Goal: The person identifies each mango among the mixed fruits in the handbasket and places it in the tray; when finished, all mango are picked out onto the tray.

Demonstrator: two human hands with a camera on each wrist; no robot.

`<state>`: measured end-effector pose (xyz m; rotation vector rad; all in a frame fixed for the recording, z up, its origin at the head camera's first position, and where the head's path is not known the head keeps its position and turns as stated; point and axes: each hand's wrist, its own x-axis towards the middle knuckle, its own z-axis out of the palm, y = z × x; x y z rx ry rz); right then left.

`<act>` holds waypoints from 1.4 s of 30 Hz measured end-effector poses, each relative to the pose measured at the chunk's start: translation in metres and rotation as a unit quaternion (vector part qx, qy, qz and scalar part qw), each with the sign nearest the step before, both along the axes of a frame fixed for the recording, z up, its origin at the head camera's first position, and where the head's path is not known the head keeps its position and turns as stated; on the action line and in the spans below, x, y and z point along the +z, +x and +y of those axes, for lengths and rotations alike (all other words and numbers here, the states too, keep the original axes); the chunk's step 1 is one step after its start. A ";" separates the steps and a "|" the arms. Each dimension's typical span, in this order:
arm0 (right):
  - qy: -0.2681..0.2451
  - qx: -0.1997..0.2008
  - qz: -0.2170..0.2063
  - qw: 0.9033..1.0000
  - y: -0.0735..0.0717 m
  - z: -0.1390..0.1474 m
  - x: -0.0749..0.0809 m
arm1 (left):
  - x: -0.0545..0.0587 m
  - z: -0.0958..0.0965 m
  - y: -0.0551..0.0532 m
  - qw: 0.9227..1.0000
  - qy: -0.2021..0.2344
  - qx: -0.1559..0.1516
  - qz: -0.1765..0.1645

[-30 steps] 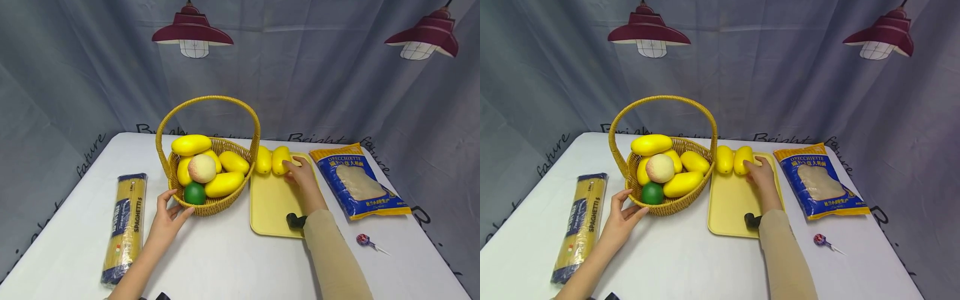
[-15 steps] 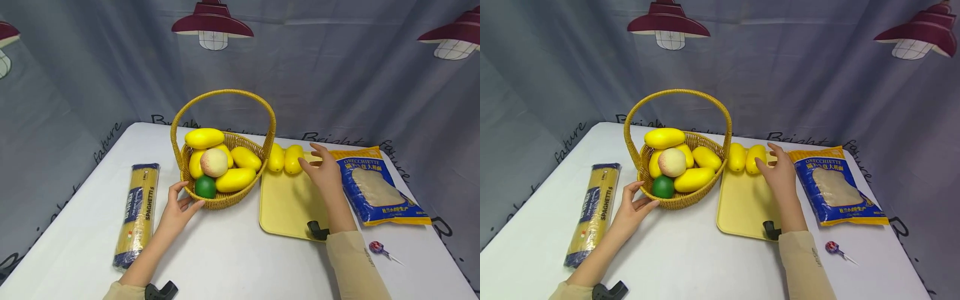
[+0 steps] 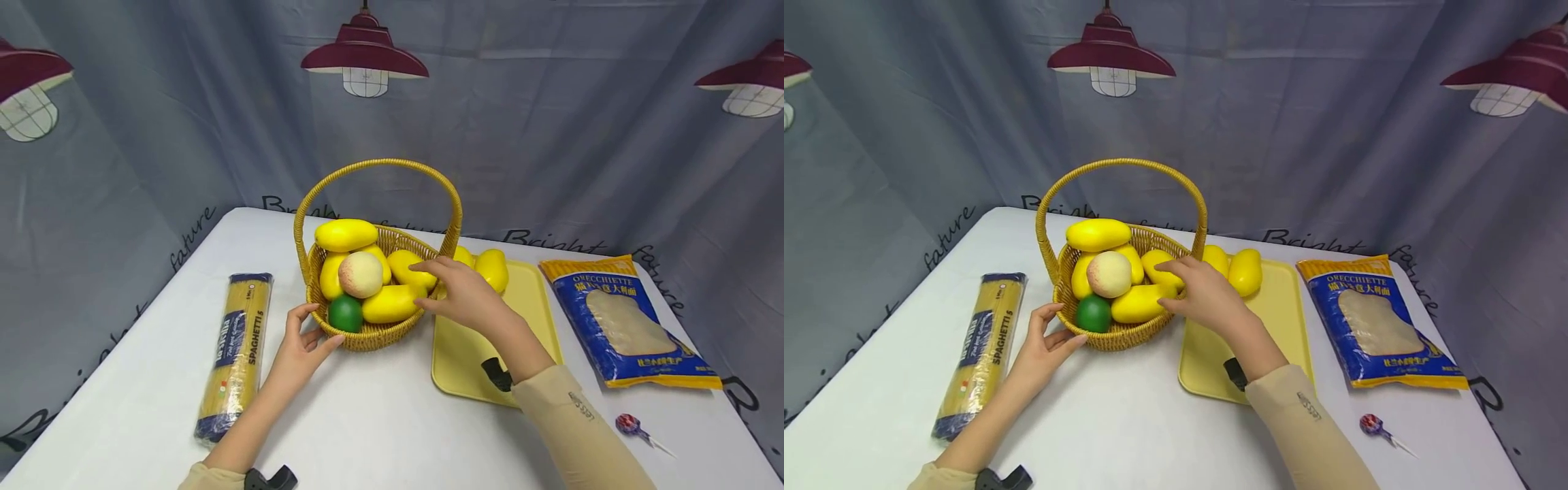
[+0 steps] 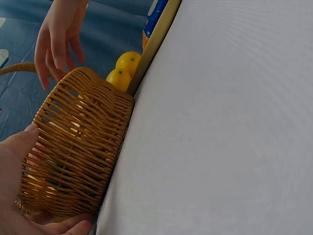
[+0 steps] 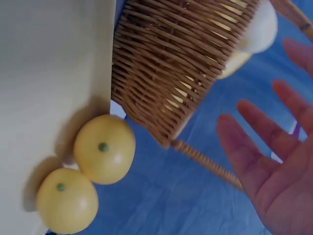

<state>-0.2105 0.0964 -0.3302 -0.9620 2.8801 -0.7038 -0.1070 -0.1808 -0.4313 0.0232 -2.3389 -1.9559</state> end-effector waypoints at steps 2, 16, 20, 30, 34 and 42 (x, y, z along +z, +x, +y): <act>0.038 0.025 0.000 0.999 -0.006 -0.009 -0.001 | 0.000 0.001 0.000 1.000 0.000 0.001 0.000; 0.173 0.051 -0.029 0.983 -0.024 -0.041 -0.012 | -0.001 0.002 0.001 1.000 -0.009 0.008 0.000; 0.193 0.053 -0.037 0.979 -0.027 -0.045 -0.016 | 0.000 0.003 0.001 1.000 -0.002 0.001 0.005; 0.176 0.068 -0.039 0.981 -0.033 -0.044 -0.022 | -0.001 0.002 0.002 1.000 -0.012 0.007 -0.001; 0.163 0.076 -0.041 0.983 -0.032 -0.042 -0.018 | -0.001 0.003 0.002 1.000 -0.013 0.007 -0.002; 0.110 0.076 -0.033 0.990 -0.031 -0.033 -0.007 | 0.000 0.002 0.002 1.000 -0.019 0.011 -0.002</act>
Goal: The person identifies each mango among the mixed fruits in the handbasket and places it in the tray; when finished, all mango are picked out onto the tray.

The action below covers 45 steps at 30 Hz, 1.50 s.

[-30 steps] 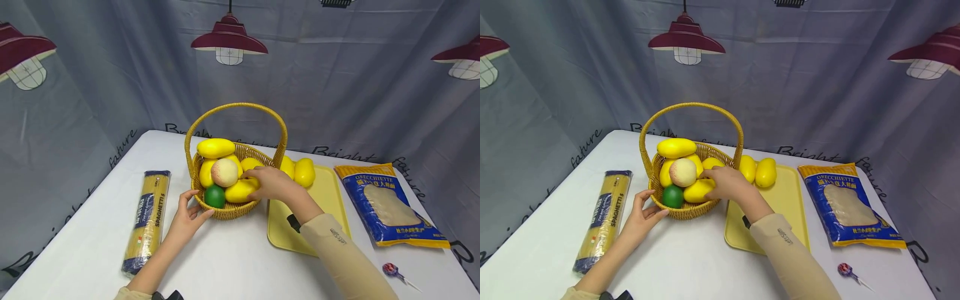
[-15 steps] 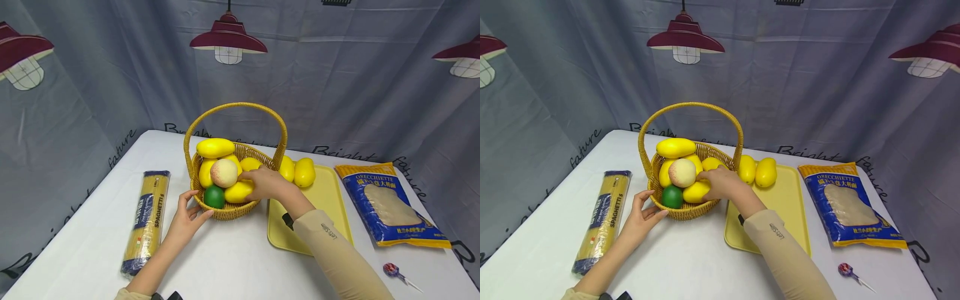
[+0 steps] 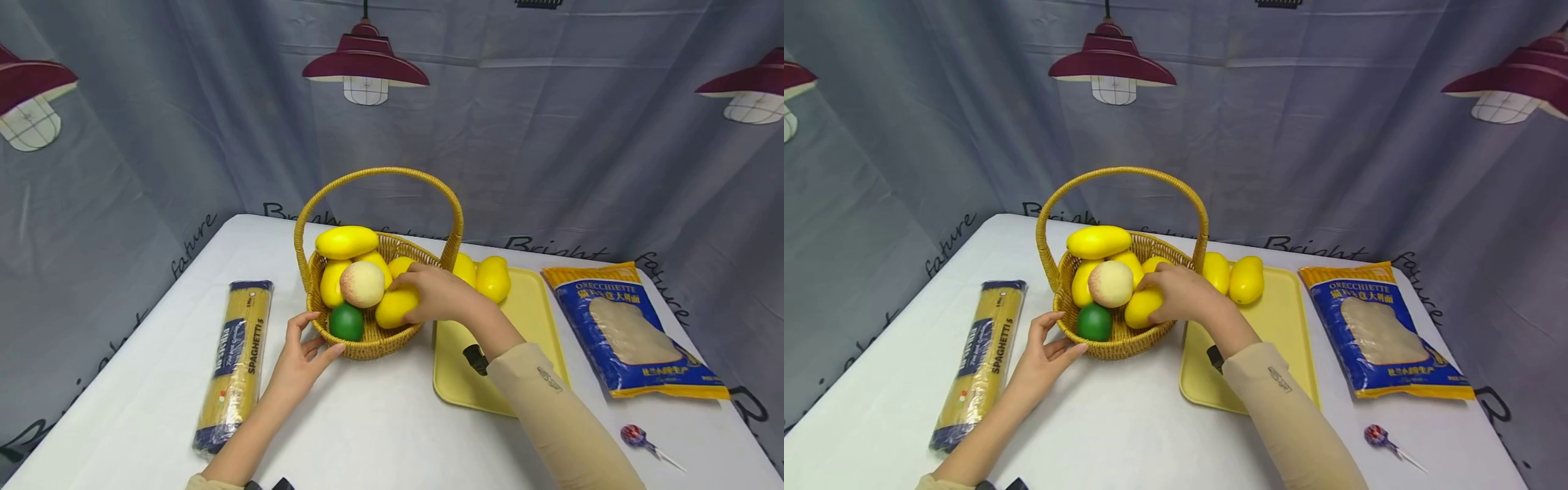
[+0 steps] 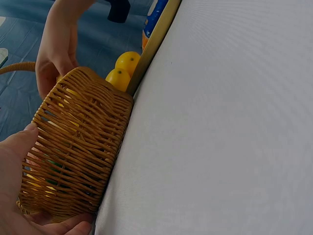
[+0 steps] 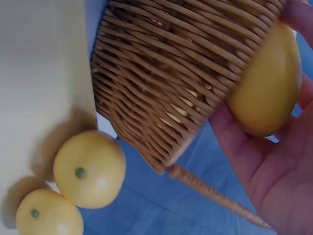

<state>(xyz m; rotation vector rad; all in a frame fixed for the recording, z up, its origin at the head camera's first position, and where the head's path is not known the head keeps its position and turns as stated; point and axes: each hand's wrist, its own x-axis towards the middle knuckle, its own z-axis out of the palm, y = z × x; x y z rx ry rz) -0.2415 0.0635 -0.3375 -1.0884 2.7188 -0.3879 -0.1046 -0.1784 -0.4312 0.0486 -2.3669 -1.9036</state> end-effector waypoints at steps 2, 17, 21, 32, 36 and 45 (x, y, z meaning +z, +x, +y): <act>-0.017 -0.001 0.002 1.000 0.003 0.004 0.004 | 0.000 0.000 0.000 1.000 0.003 -0.002 -0.001; -0.257 -0.110 0.057 0.958 0.045 0.074 0.017 | 0.002 -0.001 0.003 1.000 0.002 -0.004 -0.009; -0.312 -0.175 0.079 0.930 0.045 0.107 0.015 | 0.004 -0.001 0.004 1.000 0.003 -0.007 -0.011; -0.349 -0.371 0.100 0.855 0.024 0.164 -0.015 | 0.007 0.002 0.006 1.000 0.003 -0.013 -0.012; -0.341 -0.432 0.089 0.830 0.009 0.170 -0.034 | 0.007 0.001 0.006 1.000 0.004 -0.012 -0.012; -0.280 -0.514 0.065 0.808 -0.014 0.180 -0.068 | 0.007 0.001 0.005 1.000 0.003 -0.014 -0.013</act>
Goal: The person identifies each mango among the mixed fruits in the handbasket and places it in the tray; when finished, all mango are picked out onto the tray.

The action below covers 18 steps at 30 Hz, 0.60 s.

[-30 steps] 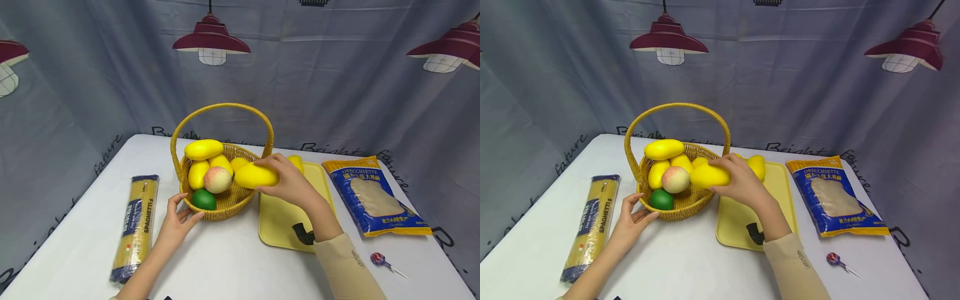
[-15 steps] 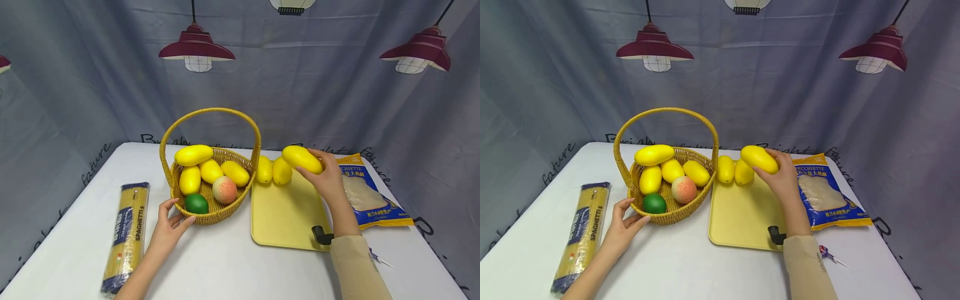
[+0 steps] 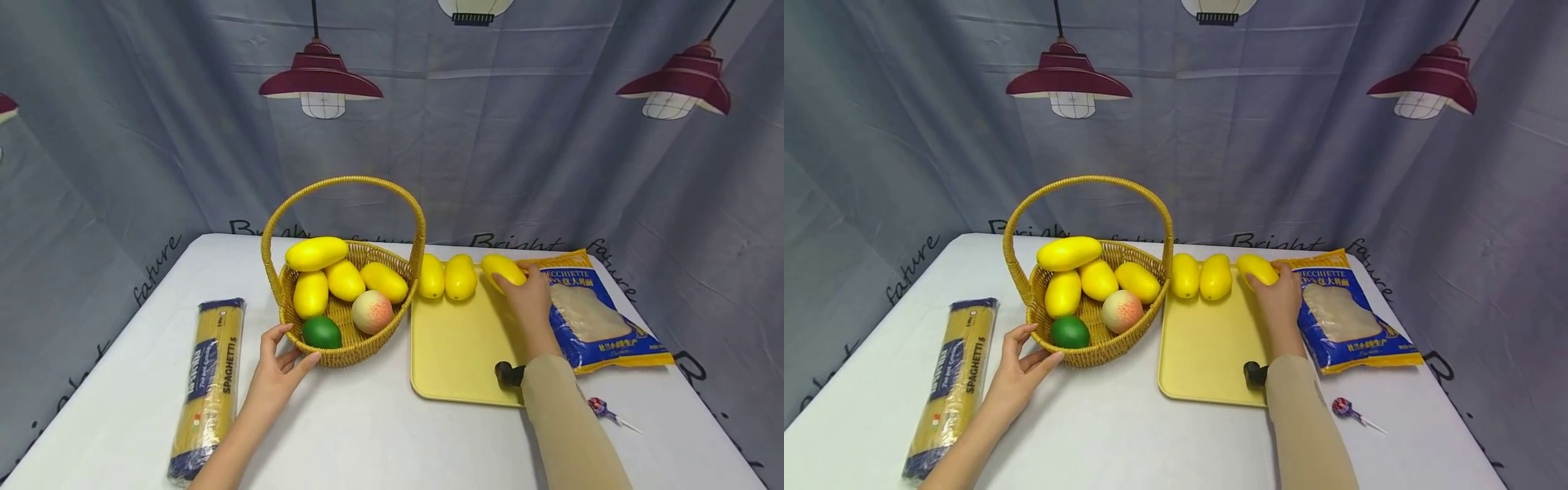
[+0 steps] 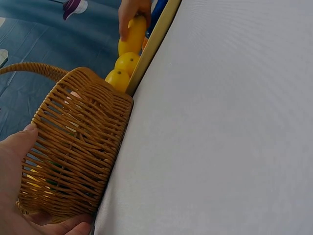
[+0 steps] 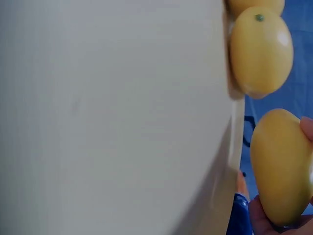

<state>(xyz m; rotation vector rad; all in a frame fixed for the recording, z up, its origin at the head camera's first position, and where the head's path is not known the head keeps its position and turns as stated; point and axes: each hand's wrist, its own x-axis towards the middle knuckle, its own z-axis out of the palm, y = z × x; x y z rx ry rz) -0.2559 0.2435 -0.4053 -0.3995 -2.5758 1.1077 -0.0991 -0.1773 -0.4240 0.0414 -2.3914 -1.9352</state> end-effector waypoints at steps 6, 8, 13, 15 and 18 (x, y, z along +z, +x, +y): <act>-0.004 -0.006 -0.030 1.000 -0.010 0.001 -0.005 | -0.002 0.001 -0.001 1.000 0.005 -0.003 0.003; -0.008 -0.006 -0.036 0.999 -0.012 0.000 -0.008 | -0.003 0.001 -0.001 1.000 0.006 -0.003 0.004; -0.002 -0.007 -0.033 0.999 -0.016 -0.004 -0.011 | -0.003 0.001 -0.001 1.000 0.003 -0.001 0.006; 0.005 -0.010 -0.034 0.999 -0.017 -0.007 -0.012 | -0.003 0.000 -0.001 1.000 0.003 0.000 0.006; 0.012 -0.014 -0.041 0.999 -0.018 -0.010 -0.012 | -0.003 0.000 -0.001 1.000 0.002 0.001 0.006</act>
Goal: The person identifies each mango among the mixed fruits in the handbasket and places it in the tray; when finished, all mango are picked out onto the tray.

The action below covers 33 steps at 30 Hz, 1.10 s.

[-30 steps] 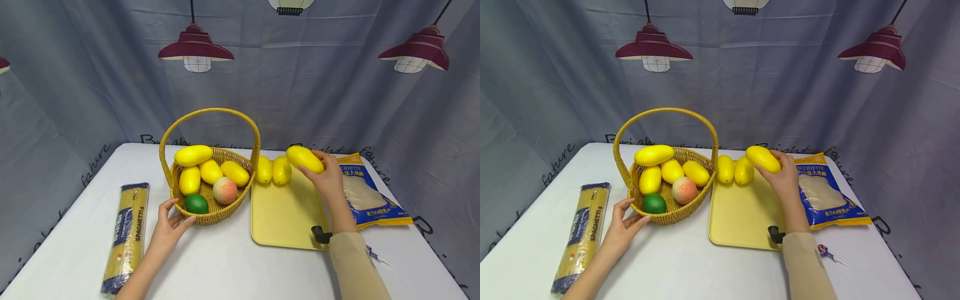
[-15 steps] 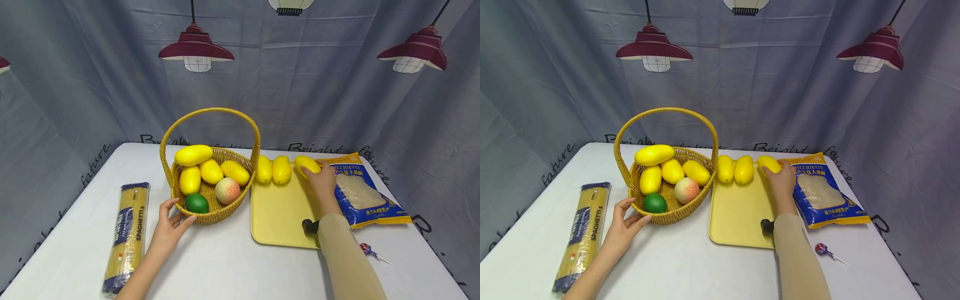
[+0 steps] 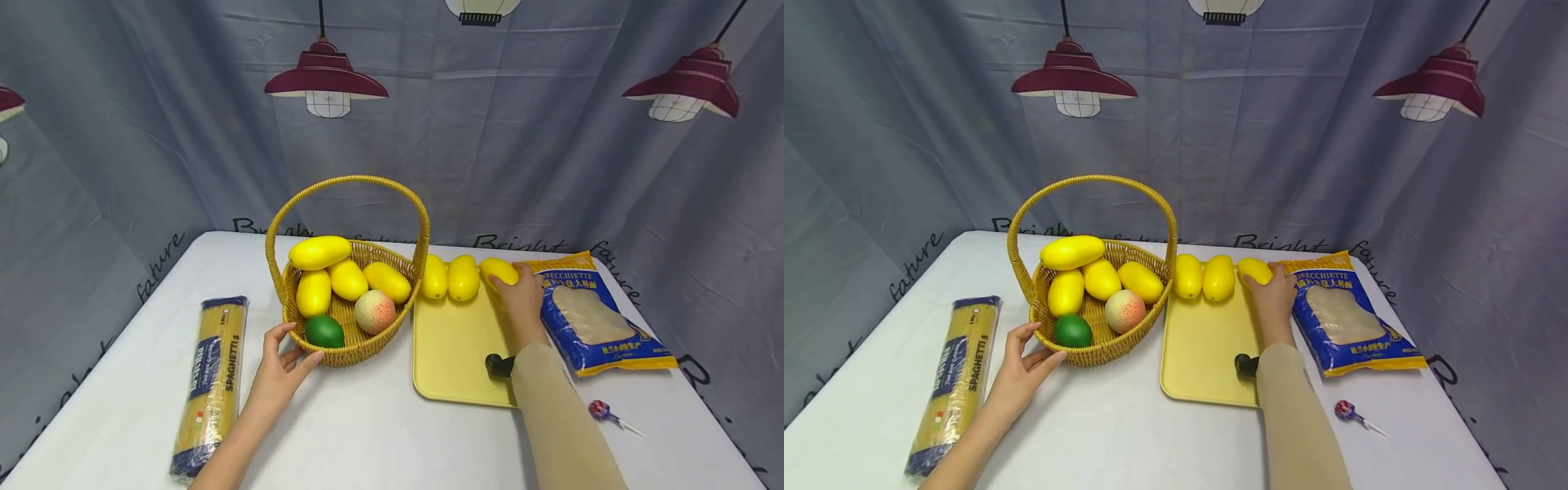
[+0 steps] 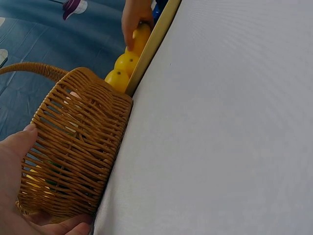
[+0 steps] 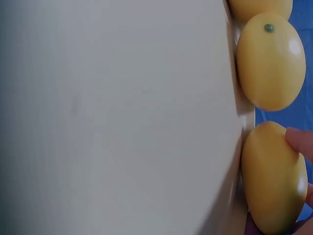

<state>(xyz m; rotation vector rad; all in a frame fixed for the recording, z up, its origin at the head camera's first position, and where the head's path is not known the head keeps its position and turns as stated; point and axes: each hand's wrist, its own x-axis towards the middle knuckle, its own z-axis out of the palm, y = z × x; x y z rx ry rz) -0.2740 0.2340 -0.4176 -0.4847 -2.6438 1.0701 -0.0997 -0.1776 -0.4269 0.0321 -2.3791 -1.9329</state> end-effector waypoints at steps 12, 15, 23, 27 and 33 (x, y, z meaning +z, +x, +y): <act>-0.001 0.027 -0.046 0.999 -0.004 -0.013 0.004 | -0.001 -0.003 0.002 1.000 -0.002 0.007 0.001; -0.009 0.028 -0.061 0.998 -0.005 -0.015 0.004 | -0.001 -0.003 0.002 1.000 -0.001 0.007 0.001; -0.019 0.026 -0.086 0.996 -0.007 -0.012 0.002 | -0.003 -0.002 0.002 1.000 -0.001 0.008 0.006; -0.017 0.033 -0.072 0.997 -0.004 -0.010 0.005 | -0.003 -0.001 0.001 1.000 -0.003 0.006 0.007; 0.000 0.052 -0.022 0.998 0.002 -0.011 0.023 | -0.001 0.000 -0.001 1.000 -0.002 0.005 0.006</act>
